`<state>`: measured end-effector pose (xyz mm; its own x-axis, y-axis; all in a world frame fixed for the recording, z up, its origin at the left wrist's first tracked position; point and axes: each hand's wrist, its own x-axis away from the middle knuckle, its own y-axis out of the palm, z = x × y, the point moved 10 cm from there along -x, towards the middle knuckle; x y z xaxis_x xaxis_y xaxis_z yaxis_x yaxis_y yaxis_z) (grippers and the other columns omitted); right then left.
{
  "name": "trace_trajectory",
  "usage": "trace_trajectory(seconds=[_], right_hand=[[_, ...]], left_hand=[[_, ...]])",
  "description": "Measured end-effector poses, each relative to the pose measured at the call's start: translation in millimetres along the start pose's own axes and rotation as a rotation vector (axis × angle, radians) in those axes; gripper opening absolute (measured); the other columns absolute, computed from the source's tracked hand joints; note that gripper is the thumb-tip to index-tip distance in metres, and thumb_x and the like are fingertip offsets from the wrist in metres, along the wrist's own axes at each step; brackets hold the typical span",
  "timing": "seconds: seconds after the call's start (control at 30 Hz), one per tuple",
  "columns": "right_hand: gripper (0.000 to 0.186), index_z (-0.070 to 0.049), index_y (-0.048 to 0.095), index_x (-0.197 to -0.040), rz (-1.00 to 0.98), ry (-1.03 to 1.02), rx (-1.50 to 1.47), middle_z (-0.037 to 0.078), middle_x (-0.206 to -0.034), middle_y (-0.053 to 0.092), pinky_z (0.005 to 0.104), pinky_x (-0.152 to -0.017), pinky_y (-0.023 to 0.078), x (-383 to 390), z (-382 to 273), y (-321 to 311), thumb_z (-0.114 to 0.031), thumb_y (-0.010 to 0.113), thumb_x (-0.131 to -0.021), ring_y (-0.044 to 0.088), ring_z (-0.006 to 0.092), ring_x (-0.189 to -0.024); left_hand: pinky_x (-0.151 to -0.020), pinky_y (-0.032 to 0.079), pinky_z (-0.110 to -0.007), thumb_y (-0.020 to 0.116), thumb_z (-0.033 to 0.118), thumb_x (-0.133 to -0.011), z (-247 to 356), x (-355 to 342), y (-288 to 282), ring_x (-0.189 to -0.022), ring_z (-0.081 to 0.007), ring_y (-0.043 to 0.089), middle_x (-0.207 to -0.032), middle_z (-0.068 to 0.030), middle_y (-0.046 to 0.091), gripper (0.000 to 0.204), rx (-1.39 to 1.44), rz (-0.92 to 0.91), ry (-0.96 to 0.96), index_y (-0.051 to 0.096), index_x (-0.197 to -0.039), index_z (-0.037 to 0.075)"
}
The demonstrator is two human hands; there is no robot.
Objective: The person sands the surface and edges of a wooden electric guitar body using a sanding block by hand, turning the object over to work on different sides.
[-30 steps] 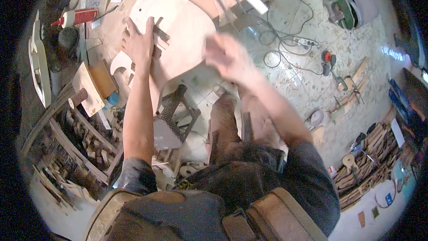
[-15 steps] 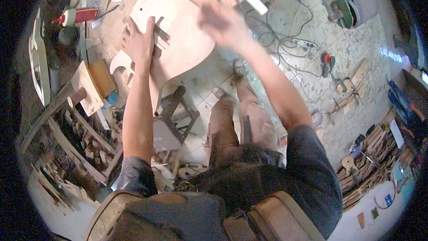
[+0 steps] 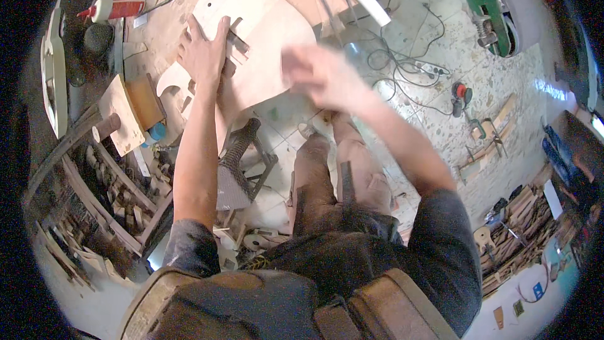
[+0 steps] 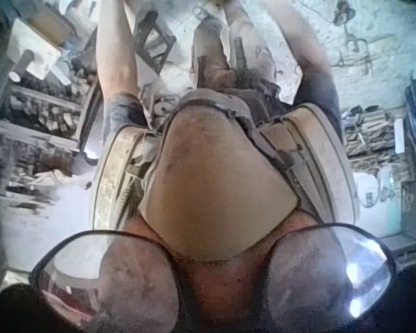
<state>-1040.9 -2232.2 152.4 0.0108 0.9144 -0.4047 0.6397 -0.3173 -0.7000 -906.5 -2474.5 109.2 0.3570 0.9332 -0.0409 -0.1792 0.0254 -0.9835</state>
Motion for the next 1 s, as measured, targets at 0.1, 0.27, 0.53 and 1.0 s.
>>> trace_trajectory(seconds=[0.1,0.27,0.53,1.0], right_hand=[[0.031,-0.007,0.070,-0.116,0.050,0.478,-0.160,0.011,-0.108,0.074,0.0388,-0.084,0.058,-51.9,107.5,-14.8,-0.016,0.077,-0.087,0.071,0.0303,-0.103],[0.042,-0.006,0.067,-0.125,0.063,0.307,-0.197,0.016,-0.122,0.070,0.0420,-0.104,0.054,-1.6,-3.6,26.5,-0.010,0.075,-0.084,0.068,0.0350,-0.119],[0.039,-0.011,0.069,-0.121,-0.224,0.488,0.241,0.010,-0.110,0.074,0.0437,-0.095,0.056,-60.1,96.1,14.7,-0.017,0.077,-0.084,0.071,0.0335,-0.108],[0.050,-0.009,0.064,-0.130,0.003,0.340,-0.097,0.012,-0.127,0.069,0.0392,-0.103,0.054,1.8,-1.7,35.3,-0.010,0.078,-0.082,0.068,0.0322,-0.116]], left_hand=[[-0.117,0.029,-0.054,0.058,0.078,-0.085,9.1,-4.2,2.3,-0.138,-0.0475,0.045,-0.151,-0.0297,0.047,0.102,0.035,0.004,0.026,0.041,-0.160,0.010],[-0.117,0.030,-0.053,0.059,0.078,-0.084,-13.9,-3.0,-3.0,-0.136,-0.0480,0.046,-0.150,-0.0294,0.049,0.102,-0.008,0.016,-0.016,0.042,-0.159,0.010],[-0.115,0.032,-0.054,0.059,0.078,-0.084,0.3,-1.6,2.3,-0.135,-0.0483,0.047,-0.149,-0.0292,0.049,0.101,0.034,0.044,0.034,0.043,-0.157,0.010],[-0.114,0.033,-0.054,0.059,0.080,-0.083,-13.0,0.4,-1.9,-0.133,-0.0469,0.049,-0.149,-0.0279,0.051,0.102,0.008,0.067,0.013,0.046,-0.156,0.010]])
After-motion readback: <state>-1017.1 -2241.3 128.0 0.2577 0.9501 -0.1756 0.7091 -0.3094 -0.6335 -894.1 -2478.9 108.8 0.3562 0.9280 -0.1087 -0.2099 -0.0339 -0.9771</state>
